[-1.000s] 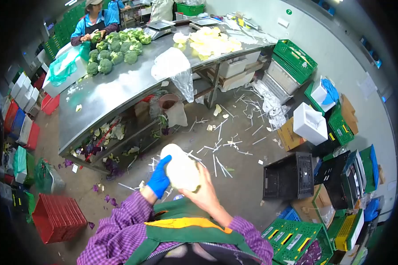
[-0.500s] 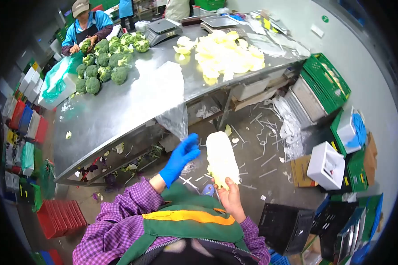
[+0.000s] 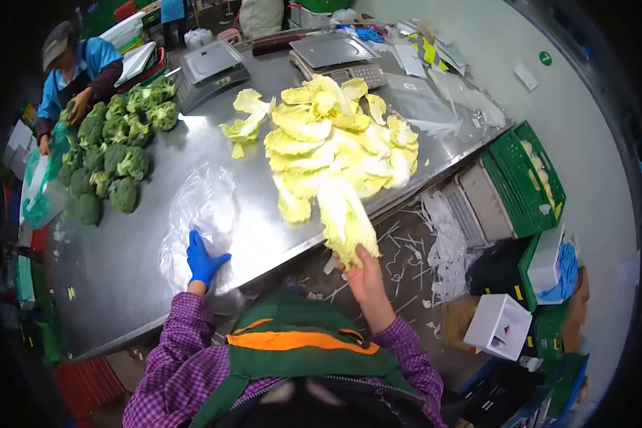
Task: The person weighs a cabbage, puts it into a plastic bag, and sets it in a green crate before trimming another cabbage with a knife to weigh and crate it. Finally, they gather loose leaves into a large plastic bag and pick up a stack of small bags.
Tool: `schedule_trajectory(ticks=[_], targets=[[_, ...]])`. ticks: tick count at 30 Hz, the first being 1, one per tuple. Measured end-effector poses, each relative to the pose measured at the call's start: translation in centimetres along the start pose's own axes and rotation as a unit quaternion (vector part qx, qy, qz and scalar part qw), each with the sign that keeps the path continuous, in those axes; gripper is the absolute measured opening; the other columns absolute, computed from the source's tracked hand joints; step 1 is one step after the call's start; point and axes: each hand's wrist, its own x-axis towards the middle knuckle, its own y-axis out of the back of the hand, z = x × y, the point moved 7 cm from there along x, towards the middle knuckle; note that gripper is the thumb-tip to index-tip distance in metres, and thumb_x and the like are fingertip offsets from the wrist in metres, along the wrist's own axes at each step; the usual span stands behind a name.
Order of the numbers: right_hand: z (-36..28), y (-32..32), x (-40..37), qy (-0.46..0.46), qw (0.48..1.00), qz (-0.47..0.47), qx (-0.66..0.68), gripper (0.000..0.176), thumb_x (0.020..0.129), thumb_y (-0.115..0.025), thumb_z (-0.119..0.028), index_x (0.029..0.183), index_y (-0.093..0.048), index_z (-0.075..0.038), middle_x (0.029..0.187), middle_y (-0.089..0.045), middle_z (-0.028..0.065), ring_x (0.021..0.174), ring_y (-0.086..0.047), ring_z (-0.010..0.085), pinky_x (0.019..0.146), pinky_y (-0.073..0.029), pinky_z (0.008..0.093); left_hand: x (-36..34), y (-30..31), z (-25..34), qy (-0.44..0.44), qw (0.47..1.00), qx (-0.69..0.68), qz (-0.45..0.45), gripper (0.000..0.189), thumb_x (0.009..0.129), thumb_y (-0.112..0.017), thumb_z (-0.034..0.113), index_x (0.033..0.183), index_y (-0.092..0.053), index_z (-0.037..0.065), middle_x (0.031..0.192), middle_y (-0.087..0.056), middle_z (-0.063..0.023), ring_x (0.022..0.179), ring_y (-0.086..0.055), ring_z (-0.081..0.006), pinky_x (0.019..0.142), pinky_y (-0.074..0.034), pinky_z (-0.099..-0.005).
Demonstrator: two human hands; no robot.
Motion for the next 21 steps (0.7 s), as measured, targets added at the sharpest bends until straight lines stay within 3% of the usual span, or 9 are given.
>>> schedule_trajectory(ticks=[3,5,7,8,12,13,19,20,21], targets=[[-5.6,-0.4,8.4,0.017,0.998,0.026,-0.047,0.038,0.09,-0.053,-0.017,0.125,-0.044,-0.003,0.108,-0.06,0.0138,0.087,-0.063,0.0237,0.061,-0.049,0.0299,5.5,-1.7,-4.1,-0.021,0.992,-0.122,0.03,0.062,0.071,-0.07,0.015,0.127,-0.048,0.001,0.121,-0.056,-0.0196,0.107,-0.056,-0.0326,0.09,-0.045,-0.0378],[-10.0,-1.4,14.8,0.046,0.994,0.018,-0.099,0.035,0.09,-0.055,-0.018,0.121,-0.048,-0.003,0.108,-0.061,0.0117,0.088,-0.063,0.0232,0.061,-0.049,0.0299,8.8,-2.3,-10.3,-0.02,0.978,-0.189,0.085,0.041,0.075,-0.062,0.01,0.114,-0.059,0.0,0.107,-0.063,-0.0192,0.097,-0.062,-0.0275,0.086,-0.047,-0.0362],[-14.3,-2.6,22.1,0.08,0.986,0.024,-0.141,0.034,0.089,-0.058,-0.019,0.117,-0.051,-0.002,0.107,-0.061,0.0093,0.087,-0.064,0.0222,0.061,-0.048,0.0295,8.3,3.5,-11.0,0.034,0.977,-0.146,0.152,0.037,0.076,-0.059,0.01,0.112,-0.06,-0.001,0.102,-0.065,-0.0192,0.095,-0.063,-0.026,0.086,-0.047,-0.0355],[-16.3,-3.5,26.0,0.099,0.981,0.013,-0.168,0.034,0.087,-0.06,-0.019,0.116,-0.052,-0.002,0.107,-0.062,0.0085,0.087,-0.064,0.0216,0.061,-0.048,0.0294,7.8,5.7,-13.3,0.15,0.97,-0.136,0.132,0.043,0.075,-0.06,0.006,0.118,-0.056,-0.002,0.107,-0.063,-0.0158,0.096,-0.06,-0.0242,0.087,-0.046,-0.0354],[-22.7,-7.8,42.9,0.14,0.957,-0.032,-0.253,0.036,0.082,-0.068,-0.018,0.112,-0.055,-0.003,0.103,-0.063,0.0067,0.085,-0.064,0.0185,0.058,-0.047,0.0271,-2.0,14.9,-23.4,0.189,0.874,-0.285,0.344,0.041,0.09,-0.05,0.023,0.12,-0.055,-0.005,0.117,-0.057,-0.0132,0.102,-0.054,-0.0218,0.09,-0.043,-0.0348],[-23.8,-9.1,46.8,0.142,0.951,-0.037,-0.272,0.037,0.081,-0.069,-0.019,0.111,-0.056,-0.003,0.102,-0.063,0.0065,0.085,-0.064,0.0182,0.057,-0.048,0.0266,-6.1,18.7,-14.2,0.272,0.878,-0.204,0.336,0.044,0.091,-0.05,0.025,0.123,-0.052,-0.005,0.12,-0.055,-0.0133,0.105,-0.052,-0.0224,0.092,-0.042,-0.0344],[-25.5,-13.7,66.6,0.205,0.897,-0.026,-0.391,0.051,0.077,-0.072,-0.023,0.12,-0.05,-0.006,0.109,-0.059,0.0069,0.088,-0.061,0.0162,0.054,-0.049,0.0254,-22.5,22.9,2.1,0.32,0.712,-0.23,0.581,0.05,0.09,-0.053,0.028,0.128,-0.047,-0.005,0.125,-0.052,-0.0134,0.108,-0.051,-0.0239,0.095,-0.039,-0.0343],[-25.4,-13.3,70.5,0.262,0.814,-0.051,-0.516,0.064,0.075,-0.072,-0.031,0.127,-0.044,-0.005,0.108,-0.06,0.0155,0.095,-0.061,0.0302,0.078,-0.05,0.0353,-24.0,22.4,3.6,0.324,0.71,-0.221,0.585,0.05,0.09,-0.053,0.028,0.128,-0.047,-0.005,0.125,-0.052,-0.0134,0.108,-0.051,-0.0239,0.095,-0.039,-0.0343],[-25.8,-13.4,70.7,0.252,0.817,-0.055,-0.515,0.064,0.075,-0.072,-0.031,0.127,-0.044,-0.005,0.108,-0.06,0.0155,0.095,-0.061,0.0302,0.078,-0.05,0.0353,-25.2,21.7,4.7,0.349,0.708,-0.22,0.573,0.051,0.089,-0.054,0.029,0.127,-0.048,-0.005,0.124,-0.052,-0.0131,0.107,-0.052,-0.0246,0.094,-0.04,-0.0351]])
